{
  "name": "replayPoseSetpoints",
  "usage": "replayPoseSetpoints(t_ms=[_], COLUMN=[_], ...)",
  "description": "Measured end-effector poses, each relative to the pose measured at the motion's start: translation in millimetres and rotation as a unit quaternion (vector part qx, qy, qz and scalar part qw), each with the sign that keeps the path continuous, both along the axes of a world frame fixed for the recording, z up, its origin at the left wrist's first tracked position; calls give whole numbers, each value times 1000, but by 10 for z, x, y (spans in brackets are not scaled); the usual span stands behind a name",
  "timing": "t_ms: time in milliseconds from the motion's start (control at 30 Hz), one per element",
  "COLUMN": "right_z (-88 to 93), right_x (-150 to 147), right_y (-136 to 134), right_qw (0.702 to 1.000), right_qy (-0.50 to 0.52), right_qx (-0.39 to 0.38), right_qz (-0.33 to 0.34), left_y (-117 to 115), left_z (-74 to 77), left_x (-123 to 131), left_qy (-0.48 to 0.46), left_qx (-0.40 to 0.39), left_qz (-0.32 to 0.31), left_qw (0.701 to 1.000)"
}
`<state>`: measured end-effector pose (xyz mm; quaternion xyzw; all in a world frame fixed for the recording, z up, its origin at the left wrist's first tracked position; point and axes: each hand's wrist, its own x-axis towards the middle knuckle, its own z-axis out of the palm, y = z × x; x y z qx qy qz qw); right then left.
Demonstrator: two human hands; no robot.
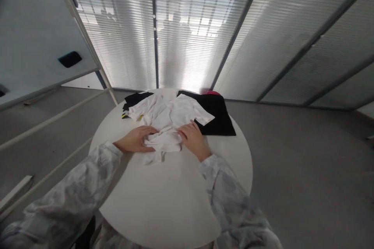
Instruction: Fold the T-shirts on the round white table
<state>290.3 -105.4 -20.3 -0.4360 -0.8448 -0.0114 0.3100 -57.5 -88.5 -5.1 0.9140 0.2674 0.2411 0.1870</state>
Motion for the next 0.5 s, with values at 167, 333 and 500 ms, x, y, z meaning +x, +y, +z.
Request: replayPoseSetpoints(t_ms=[167, 333, 500], right_z=[35, -17, 34], right_x=[314, 678, 728], right_y=[19, 74, 55], right_qw=[986, 945, 950], right_qy=[142, 275, 241], right_qx=[64, 73, 94], right_qz=[-67, -163, -178], left_y=[87, 148, 213], left_z=[-57, -56, -94], left_x=[-168, -265, -277], left_qy=[12, -20, -56], left_qx=[20, 56, 113], left_qz=[52, 132, 187], left_qw=[998, 989, 974])
